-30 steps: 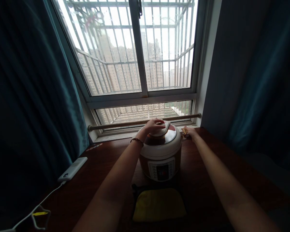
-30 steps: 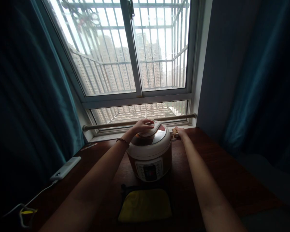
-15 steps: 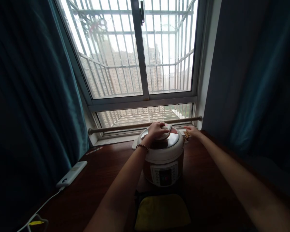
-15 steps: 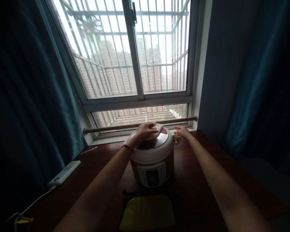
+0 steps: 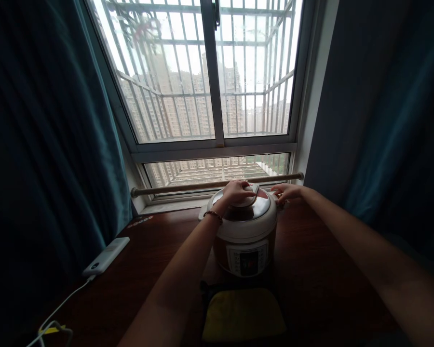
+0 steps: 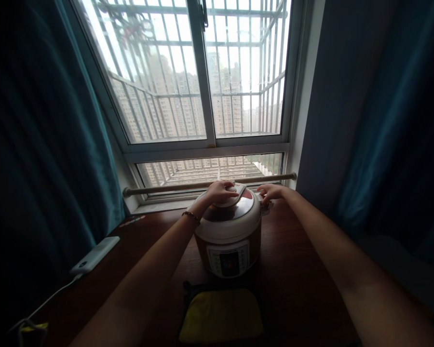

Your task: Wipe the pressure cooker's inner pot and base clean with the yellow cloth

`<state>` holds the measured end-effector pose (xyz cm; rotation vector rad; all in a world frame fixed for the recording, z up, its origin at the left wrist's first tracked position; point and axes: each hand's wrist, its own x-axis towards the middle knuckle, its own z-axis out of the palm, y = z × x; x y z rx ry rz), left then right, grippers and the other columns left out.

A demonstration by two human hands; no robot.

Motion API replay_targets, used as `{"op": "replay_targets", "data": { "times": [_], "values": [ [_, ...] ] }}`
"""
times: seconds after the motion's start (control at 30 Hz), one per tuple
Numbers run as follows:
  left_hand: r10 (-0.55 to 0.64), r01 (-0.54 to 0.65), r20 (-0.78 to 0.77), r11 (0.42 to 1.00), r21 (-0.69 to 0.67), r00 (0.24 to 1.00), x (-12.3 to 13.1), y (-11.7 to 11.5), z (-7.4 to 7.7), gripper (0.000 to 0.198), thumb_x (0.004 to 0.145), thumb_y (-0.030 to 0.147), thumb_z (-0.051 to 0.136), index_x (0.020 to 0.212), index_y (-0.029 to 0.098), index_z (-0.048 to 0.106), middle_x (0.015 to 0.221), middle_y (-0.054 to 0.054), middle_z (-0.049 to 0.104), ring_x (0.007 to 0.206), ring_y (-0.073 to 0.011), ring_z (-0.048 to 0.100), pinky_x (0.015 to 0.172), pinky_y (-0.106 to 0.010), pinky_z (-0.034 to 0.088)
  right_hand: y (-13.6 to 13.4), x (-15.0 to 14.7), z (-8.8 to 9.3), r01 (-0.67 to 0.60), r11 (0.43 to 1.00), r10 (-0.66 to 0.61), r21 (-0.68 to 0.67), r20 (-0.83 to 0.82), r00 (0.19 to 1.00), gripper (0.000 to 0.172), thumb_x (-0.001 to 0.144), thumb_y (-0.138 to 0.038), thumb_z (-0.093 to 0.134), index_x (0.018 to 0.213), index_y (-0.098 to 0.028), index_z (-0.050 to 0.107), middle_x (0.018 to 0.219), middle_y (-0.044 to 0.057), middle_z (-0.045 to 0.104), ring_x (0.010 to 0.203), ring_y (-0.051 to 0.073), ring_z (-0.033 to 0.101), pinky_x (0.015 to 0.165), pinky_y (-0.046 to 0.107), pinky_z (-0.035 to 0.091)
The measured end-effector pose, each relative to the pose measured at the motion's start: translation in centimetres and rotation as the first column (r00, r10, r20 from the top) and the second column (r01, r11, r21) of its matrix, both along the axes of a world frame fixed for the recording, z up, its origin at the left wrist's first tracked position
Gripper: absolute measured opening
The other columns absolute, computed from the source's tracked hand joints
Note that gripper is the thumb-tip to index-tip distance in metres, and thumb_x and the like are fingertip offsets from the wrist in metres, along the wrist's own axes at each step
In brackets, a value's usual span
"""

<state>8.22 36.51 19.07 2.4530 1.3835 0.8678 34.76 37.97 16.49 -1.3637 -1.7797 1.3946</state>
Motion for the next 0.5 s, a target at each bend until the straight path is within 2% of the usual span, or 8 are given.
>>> {"op": "replay_targets", "data": {
  "times": [0.13, 0.3, 0.4, 0.5],
  "values": [
    [-0.017, 0.023, 0.086, 0.997, -0.068, 0.996, -0.6, 0.5, 0.5, 0.044, 0.054, 0.054, 0.069, 0.088, 0.025, 0.071, 0.080, 0.001, 0.069, 0.077, -0.0195, 0.060, 0.069, -0.027, 0.041, 0.2, 0.0, 1.3, -0.030, 1.000, 0.030, 0.006, 0.006, 1.000, 0.061, 0.036, 0.001, 0.077, 0.092, -0.009, 0.055, 0.077, 0.006, 0.067, 0.064, 0.017, 0.062, 0.054, 0.022, 0.049],
    [0.018, 0.021, 0.273, 0.990, -0.141, 0.962, -2.0, 1.5, 1.5, 0.049, 0.053, 0.052, 0.071, 0.091, 0.022, 0.069, 0.086, -0.001, 0.069, 0.078, -0.0195, 0.060, 0.069, -0.027, 0.043, 0.1, -0.5, 5.3, -0.043, 0.999, 0.043, 0.031, -0.004, 0.999, 0.052, 0.047, 0.001, 0.075, 0.095, -0.009, 0.057, 0.075, 0.005, 0.067, 0.071, 0.019, 0.064, 0.064, 0.026, 0.050],
    [0.027, 0.036, 0.410, 0.989, -0.144, 0.912, -3.3, 1.6, 2.4, 0.050, 0.056, 0.050, 0.069, 0.094, 0.017, 0.067, 0.090, -0.004, 0.068, 0.079, -0.0189, 0.060, 0.068, -0.026, 0.044, -0.2, -1.6, 8.5, -0.008, 0.990, 0.011, 0.139, -0.025, 1.000, 0.052, 0.050, -0.002, 0.076, 0.098, -0.008, 0.058, 0.071, 0.004, 0.065, 0.067, 0.018, 0.063, 0.063, 0.027, 0.051],
    [0.038, 0.038, 0.537, 0.991, -0.130, 0.842, -5.1, 1.1, 3.4, 0.046, 0.061, 0.049, 0.064, 0.093, 0.016, 0.066, 0.084, -0.004, 0.067, 0.073, -0.0163, 0.059, 0.063, -0.024, 0.044, 0.0, -4.0, 11.5, 0.041, 0.939, -0.009, 0.342, -0.095, 0.995, 0.053, 0.053, -0.006, 0.078, 0.102, -0.008, 0.057, 0.070, 0.004, 0.064, 0.066, 0.017, 0.062, 0.065, 0.031, 0.052]
  ]
}}
